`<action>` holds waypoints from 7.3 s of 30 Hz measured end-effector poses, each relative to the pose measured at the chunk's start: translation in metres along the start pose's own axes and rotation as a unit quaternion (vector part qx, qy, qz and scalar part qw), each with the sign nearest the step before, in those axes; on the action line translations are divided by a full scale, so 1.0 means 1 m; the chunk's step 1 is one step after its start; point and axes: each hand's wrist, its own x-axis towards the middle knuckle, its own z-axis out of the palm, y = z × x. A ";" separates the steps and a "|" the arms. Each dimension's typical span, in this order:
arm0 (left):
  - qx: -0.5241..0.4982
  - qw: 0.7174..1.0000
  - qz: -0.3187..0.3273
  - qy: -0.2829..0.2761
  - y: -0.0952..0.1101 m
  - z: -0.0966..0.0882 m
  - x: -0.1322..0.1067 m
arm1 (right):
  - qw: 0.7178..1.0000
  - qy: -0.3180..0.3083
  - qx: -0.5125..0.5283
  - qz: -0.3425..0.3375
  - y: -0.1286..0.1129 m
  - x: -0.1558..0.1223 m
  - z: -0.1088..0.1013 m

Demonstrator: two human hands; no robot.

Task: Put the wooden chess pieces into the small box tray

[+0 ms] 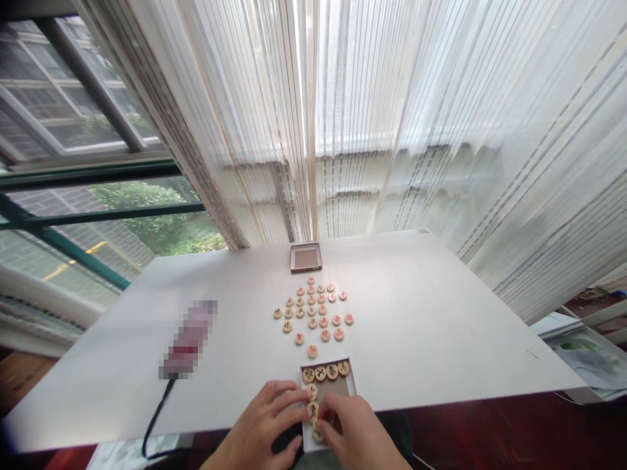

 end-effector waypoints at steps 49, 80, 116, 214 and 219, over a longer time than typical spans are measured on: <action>0.022 0.999 0.012 -0.034 0.005 -0.013 0.005 | 0.997 0.057 -0.001 -0.053 0.003 0.005 0.005; 0.023 0.999 0.023 -0.020 0.002 -0.007 0.004 | 0.997 0.033 0.026 -0.061 0.010 0.004 0.008; 0.099 0.990 0.097 -0.021 -0.017 0.005 0.009 | 0.995 0.014 0.032 -0.095 0.021 0.007 0.009; 0.065 0.985 -0.141 0.074 0.001 0.032 0.074 | 0.936 0.252 -0.176 -0.170 0.055 0.027 -0.020; 0.055 0.986 -0.142 0.072 0.004 0.030 0.076 | 0.937 0.261 -0.164 -0.166 0.055 0.022 -0.022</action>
